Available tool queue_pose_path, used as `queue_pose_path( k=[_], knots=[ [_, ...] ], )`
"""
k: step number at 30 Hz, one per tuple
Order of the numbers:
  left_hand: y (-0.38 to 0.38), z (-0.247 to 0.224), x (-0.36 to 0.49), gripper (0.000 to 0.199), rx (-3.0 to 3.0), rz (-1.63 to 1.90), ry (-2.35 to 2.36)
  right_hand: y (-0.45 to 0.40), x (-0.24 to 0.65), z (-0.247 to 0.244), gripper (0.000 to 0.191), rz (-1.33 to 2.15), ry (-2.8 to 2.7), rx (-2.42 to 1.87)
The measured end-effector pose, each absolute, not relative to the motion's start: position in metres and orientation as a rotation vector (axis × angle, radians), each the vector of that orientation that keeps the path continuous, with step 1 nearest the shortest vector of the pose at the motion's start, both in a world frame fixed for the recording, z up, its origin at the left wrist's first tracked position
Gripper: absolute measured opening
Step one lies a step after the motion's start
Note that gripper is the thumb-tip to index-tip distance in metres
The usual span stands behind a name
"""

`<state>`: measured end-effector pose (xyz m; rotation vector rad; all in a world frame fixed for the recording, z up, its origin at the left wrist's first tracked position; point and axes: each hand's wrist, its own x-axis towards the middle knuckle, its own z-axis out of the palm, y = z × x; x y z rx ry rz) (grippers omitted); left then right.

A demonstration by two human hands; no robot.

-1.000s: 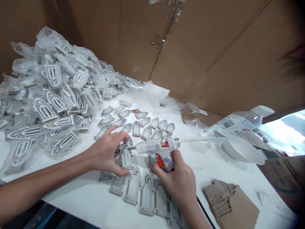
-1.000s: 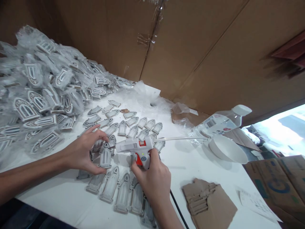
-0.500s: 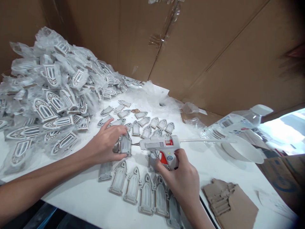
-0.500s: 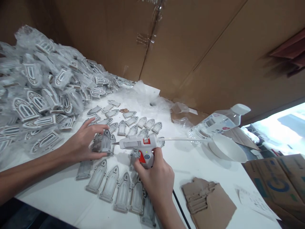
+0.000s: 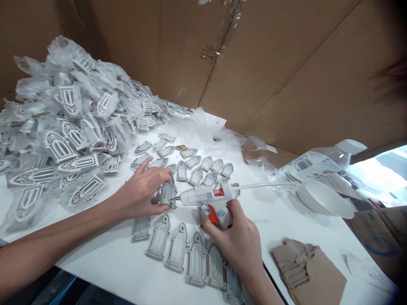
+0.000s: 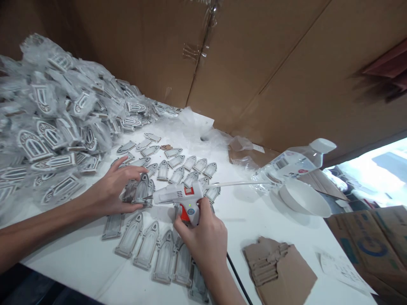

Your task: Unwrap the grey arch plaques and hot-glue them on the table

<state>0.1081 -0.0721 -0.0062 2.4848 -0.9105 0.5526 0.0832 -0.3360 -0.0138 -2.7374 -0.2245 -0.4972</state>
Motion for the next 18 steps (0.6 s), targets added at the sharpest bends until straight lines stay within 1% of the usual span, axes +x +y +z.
queue_pose_path(
  k=[6,18],
  knots=[
    [-0.0731,-0.0025,0.1051,0.043,2.477,0.499,-0.906,-0.3352,0.0833,-0.014,0.032,-0.468,-0.244,-2.738],
    [-0.0741,-0.0039,0.1054,0.042,2.444,0.541,-0.951,-0.3414,0.0842,-0.0185,0.023,-0.41,-0.267,-2.743]
  ],
)
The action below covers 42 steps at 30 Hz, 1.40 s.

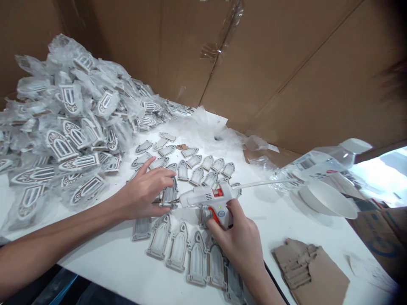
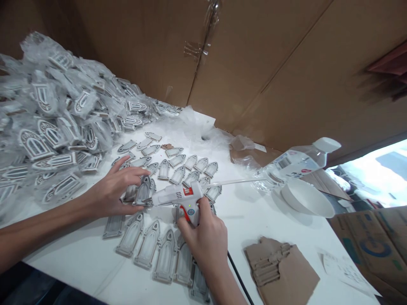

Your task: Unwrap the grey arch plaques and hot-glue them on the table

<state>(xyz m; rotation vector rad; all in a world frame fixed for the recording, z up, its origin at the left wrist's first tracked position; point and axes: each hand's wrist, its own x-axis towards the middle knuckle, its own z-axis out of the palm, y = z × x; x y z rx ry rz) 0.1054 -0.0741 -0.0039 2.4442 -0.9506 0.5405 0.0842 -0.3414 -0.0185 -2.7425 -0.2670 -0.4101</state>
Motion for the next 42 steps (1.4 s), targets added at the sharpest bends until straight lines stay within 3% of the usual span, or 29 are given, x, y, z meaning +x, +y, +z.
queue_pose_path(
  k=[29,38,42],
  knots=[
    [-0.07,-0.007,0.11,0.05,2.461,0.693,-0.881,-0.34,0.084,-0.012,0.032,-0.532,-0.203,-2.737],
    [-0.084,-0.006,0.106,0.065,2.459,0.374,-0.798,-0.346,0.088,-0.002,0.035,-0.527,0.047,-2.495],
    [-0.099,-0.005,0.109,0.062,2.461,0.18,-0.784,-0.351,0.092,0.001,0.036,-0.585,0.16,-2.415]
  ],
)
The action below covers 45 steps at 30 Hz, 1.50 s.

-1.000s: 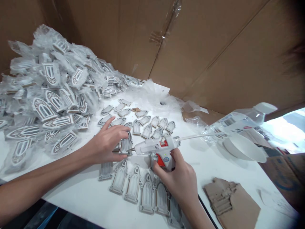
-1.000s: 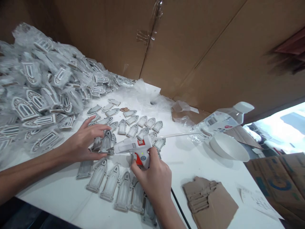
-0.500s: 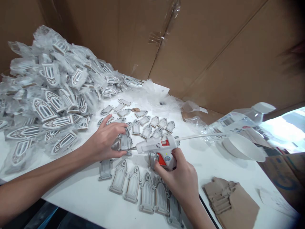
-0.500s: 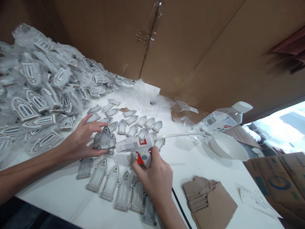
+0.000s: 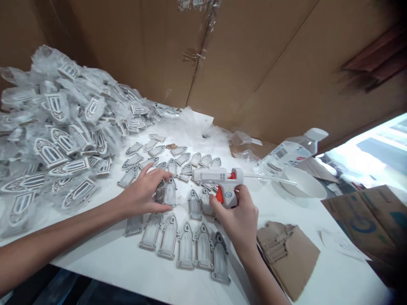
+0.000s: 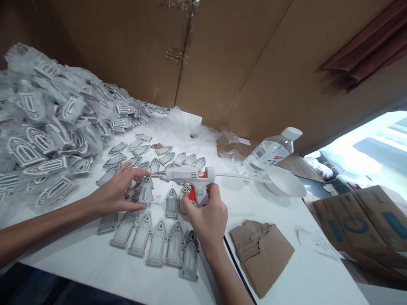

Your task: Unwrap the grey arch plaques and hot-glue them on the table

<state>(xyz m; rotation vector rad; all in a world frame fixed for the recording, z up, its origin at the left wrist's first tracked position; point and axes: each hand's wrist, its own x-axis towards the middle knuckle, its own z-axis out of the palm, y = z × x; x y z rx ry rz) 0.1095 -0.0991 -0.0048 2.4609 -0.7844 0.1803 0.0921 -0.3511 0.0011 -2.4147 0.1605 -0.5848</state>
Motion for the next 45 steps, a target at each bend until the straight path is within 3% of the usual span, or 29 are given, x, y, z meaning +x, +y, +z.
queue_pose_path(
  k=[7,26,45],
  knots=[
    [-0.126,-0.013,0.121,0.047,2.463,-0.063,-0.849,-0.358,0.092,0.008,0.036,-0.67,0.249,-2.321],
    [-0.167,-0.013,0.117,0.048,2.403,-0.069,-0.903,-0.362,0.089,0.013,0.036,-0.676,0.248,-2.31],
    [-0.097,-0.003,0.112,0.06,2.47,0.363,-0.707,-0.357,0.089,0.005,0.034,-0.726,0.15,-2.565]
  ],
)
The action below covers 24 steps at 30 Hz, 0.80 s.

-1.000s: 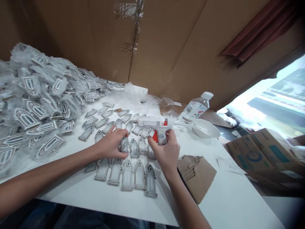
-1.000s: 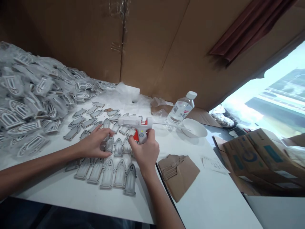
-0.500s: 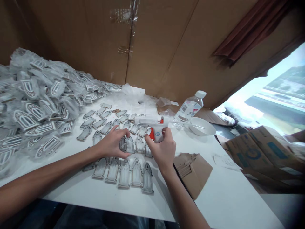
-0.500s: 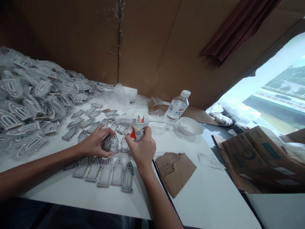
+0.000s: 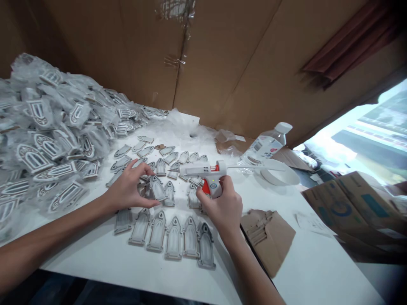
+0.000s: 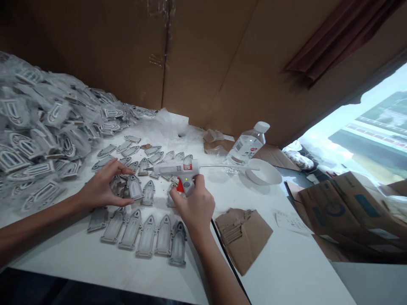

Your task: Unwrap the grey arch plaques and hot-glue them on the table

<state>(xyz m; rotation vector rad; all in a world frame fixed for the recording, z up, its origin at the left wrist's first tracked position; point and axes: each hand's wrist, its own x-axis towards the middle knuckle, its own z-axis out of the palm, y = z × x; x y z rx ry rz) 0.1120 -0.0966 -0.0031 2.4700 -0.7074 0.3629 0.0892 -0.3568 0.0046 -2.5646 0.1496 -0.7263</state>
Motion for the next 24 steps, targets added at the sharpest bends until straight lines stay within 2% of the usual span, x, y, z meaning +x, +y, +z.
queue_pose_path(
  k=[10,24],
  knots=[
    [-0.09,-0.012,0.111,0.066,2.444,0.408,-0.664,-0.347,0.088,-0.01,0.033,-0.67,-0.079,-2.763],
    [-0.097,-0.011,0.099,0.067,2.426,0.381,-0.587,-0.345,0.089,-0.013,0.029,-0.583,-0.131,-2.757]
  ],
)
